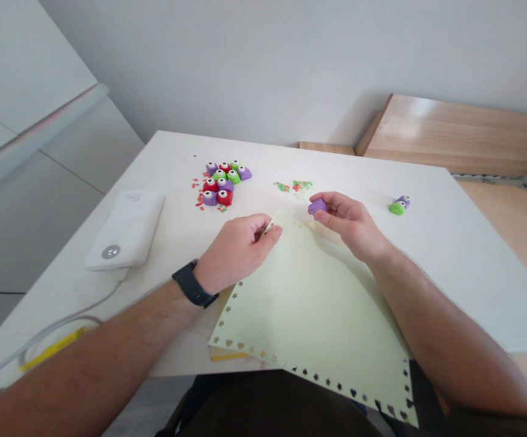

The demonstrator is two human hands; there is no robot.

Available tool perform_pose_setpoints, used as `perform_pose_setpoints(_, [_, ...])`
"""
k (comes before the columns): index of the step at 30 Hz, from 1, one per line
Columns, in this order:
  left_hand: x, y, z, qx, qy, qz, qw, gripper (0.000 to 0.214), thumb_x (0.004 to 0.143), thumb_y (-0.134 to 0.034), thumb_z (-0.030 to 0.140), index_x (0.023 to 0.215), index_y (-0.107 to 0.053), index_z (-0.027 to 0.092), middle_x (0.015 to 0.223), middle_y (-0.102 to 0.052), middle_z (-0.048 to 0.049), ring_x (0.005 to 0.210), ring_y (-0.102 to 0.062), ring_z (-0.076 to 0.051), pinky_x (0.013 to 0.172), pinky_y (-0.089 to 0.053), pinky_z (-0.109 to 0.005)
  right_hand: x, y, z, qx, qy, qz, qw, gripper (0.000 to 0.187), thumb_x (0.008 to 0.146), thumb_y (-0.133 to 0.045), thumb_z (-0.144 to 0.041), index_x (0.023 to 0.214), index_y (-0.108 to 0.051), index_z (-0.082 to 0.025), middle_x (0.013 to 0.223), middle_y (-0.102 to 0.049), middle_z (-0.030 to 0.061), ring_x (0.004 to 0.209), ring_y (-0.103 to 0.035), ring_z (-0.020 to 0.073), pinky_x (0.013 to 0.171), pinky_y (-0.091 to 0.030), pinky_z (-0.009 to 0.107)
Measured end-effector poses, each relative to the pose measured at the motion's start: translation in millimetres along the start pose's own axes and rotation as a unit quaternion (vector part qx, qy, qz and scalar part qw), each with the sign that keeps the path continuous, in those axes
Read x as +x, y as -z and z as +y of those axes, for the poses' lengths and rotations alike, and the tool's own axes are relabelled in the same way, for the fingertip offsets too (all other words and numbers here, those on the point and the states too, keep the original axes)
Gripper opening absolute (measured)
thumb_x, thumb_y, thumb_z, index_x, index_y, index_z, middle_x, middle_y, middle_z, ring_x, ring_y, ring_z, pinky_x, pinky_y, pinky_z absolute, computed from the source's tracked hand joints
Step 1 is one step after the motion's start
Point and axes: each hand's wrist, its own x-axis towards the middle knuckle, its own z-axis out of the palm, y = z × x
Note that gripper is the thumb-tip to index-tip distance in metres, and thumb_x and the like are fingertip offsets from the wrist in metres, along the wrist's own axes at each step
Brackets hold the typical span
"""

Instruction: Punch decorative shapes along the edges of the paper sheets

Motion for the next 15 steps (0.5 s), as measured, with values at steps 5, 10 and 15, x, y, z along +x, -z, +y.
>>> perform_pose_setpoints(5, [-0.7, 0.3, 0.3, 0.0, 0.002, -0.004, 1.0, 0.04, 0.1, -0.055, 0.042, 0.068, -0.043, 0.021, 0.057, -0.039, 0.0061, 0.054, -0.037, -0.011, 0.056, -0.025, -0.03, 5.8, 7.1, 5.9, -0.043, 0.028, 0.048, 0.998, 0.046, 0.088, -0.079, -0.044, 0.125, -0.068, -0.021, 0.106, -0.07, 0.0044, 0.094, -0.062, 0.0181, 0.088, -0.051, 0.035])
perform_pose_setpoints(10, [-1.7, 0.4, -0.3, -0.003, 0.005, -0.015, 1.0, 0.037, 0.1, -0.053, 0.043, 0.071, -0.049, 0.021, 0.059, -0.044, 0.0052, 0.056, -0.039, -0.012, 0.056, -0.026, -0.029, 15.9, 17.0, 21.5, -0.138, 0.033, 0.1, 0.985, 0.049, 0.089, -0.075, -0.041, 0.133, -0.068, -0.021, 0.109, -0.072, 0.006, 0.096, -0.064, 0.0197, 0.088, -0.052, 0.038])
perform_pose_setpoints(15, [-1.2, 0.9, 1.4, -0.005, 0.009, -0.018, 1.0, 0.037, 0.1, -0.054, 0.043, 0.071, -0.051, 0.02, 0.059, -0.045, 0.0052, 0.057, -0.04, -0.012, 0.057, -0.026, -0.029, 19.9, 23.3, 31.0, -0.204, 0.024, 0.133, 0.969, 0.049, 0.089, -0.072, -0.038, 0.136, -0.069, -0.023, 0.123, -0.069, 0.0096, 0.096, -0.064, 0.0208, 0.088, -0.054, 0.041])
